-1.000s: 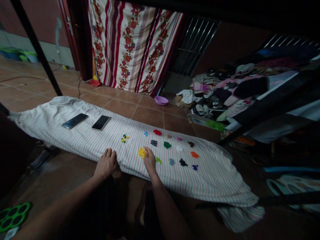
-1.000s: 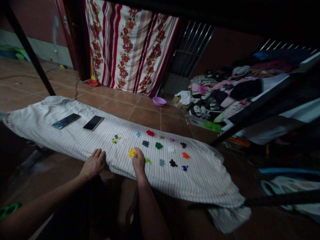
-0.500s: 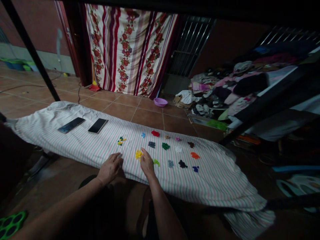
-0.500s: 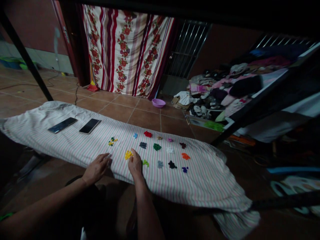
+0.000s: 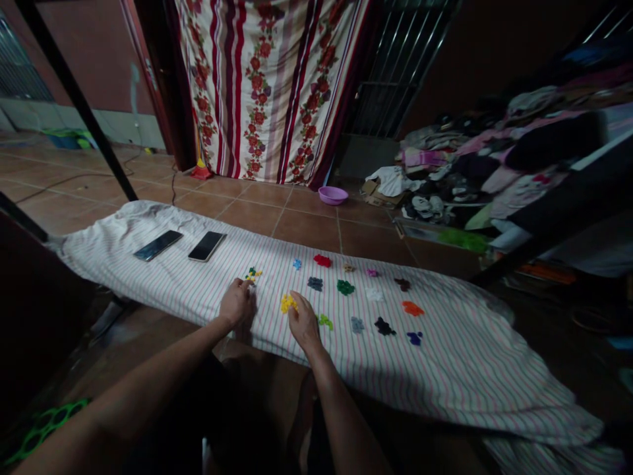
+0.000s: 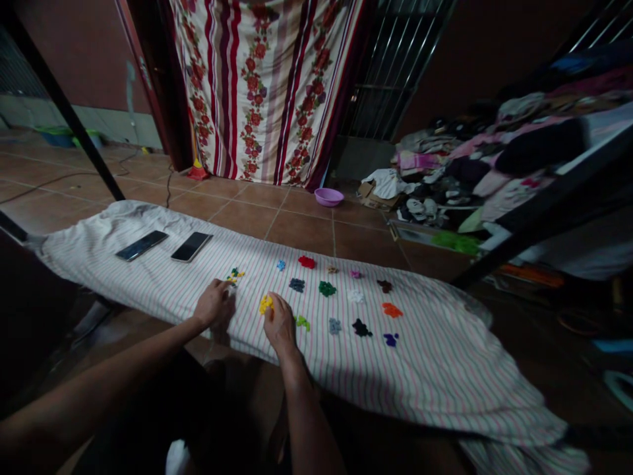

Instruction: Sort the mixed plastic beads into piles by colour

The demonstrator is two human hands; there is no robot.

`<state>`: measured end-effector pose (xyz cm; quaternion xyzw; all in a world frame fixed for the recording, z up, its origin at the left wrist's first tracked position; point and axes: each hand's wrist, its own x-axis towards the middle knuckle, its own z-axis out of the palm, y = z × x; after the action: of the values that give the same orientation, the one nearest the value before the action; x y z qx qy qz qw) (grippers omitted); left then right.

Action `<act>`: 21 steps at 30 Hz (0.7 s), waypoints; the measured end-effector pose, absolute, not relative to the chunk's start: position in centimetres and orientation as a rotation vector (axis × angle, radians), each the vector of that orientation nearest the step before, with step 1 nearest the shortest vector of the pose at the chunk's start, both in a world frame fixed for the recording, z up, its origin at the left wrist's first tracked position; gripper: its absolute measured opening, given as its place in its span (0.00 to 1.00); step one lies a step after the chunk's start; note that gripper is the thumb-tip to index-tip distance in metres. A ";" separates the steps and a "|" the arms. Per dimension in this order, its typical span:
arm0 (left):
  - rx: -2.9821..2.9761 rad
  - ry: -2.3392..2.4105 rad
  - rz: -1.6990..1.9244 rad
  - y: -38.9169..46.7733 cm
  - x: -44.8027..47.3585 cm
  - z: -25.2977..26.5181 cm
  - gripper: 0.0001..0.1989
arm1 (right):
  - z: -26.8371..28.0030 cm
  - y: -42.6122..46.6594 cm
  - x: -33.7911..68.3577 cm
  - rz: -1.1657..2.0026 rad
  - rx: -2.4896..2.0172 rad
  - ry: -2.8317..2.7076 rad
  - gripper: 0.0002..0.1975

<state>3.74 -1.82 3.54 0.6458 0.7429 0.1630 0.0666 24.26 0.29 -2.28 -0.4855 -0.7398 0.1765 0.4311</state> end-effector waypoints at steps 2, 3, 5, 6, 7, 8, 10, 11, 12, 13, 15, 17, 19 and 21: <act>1.901 2.267 0.463 -0.4 3.1 3.7 0.19 | -2.3 0.4 24.3 0.448 -1.218 -1.819 0.22; 1.896 2.272 0.449 0.2 2.9 3.7 0.19 | -2.4 0.4 24.3 0.454 -1.222 -1.807 0.22; 1.868 2.293 0.423 1.1 2.7 3.7 0.17 | -2.4 0.5 24.3 0.465 -1.228 -1.787 0.21; 1.853 2.303 0.409 1.4 2.8 3.7 0.17 | -2.4 0.5 24.3 0.471 -1.231 -1.782 0.21; 1.841 2.310 0.394 1.6 2.9 3.7 0.18 | -2.4 0.6 24.3 0.477 -1.234 -1.780 0.21; 1.830 2.316 0.379 1.8 3.0 3.7 0.18 | -2.4 0.6 24.3 0.482 -1.237 -1.781 0.21; 1.811 2.325 0.352 2.2 3.3 3.7 0.17 | -2.3 0.6 24.3 0.492 -1.246 -1.785 0.21; 1.803 2.331 0.343 2.3 3.5 3.7 0.16 | -2.3 0.6 24.4 0.496 -1.249 -1.786 0.21; 1.795 2.339 0.339 2.4 3.6 3.7 0.15 | -2.2 0.5 24.4 0.500 -1.252 -1.786 0.21; 1.787 2.348 0.339 2.6 3.8 3.7 0.15 | -2.1 0.5 24.4 0.502 -1.253 -1.788 0.21; 1.769 2.373 0.351 2.8 4.0 3.4 0.15 | -2.0 0.5 24.4 0.500 -1.253 -1.789 0.21; 1.754 2.402 0.378 2.8 4.1 3.0 0.16 | -1.8 0.4 24.4 0.497 -1.245 -1.791 0.21; 1.756 2.419 0.418 2.7 4.2 2.4 0.17 | -1.8 0.4 24.4 0.501 -1.227 -1.794 0.21; 1.777 2.421 0.466 2.3 4.2 1.8 0.17 | -1.7 0.4 24.4 0.510 -1.216 -1.796 0.22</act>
<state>4.23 2.31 1.82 0.5839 0.7956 0.1532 0.0511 24.40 0.38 -1.68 -0.4897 -0.7235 0.2053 0.4411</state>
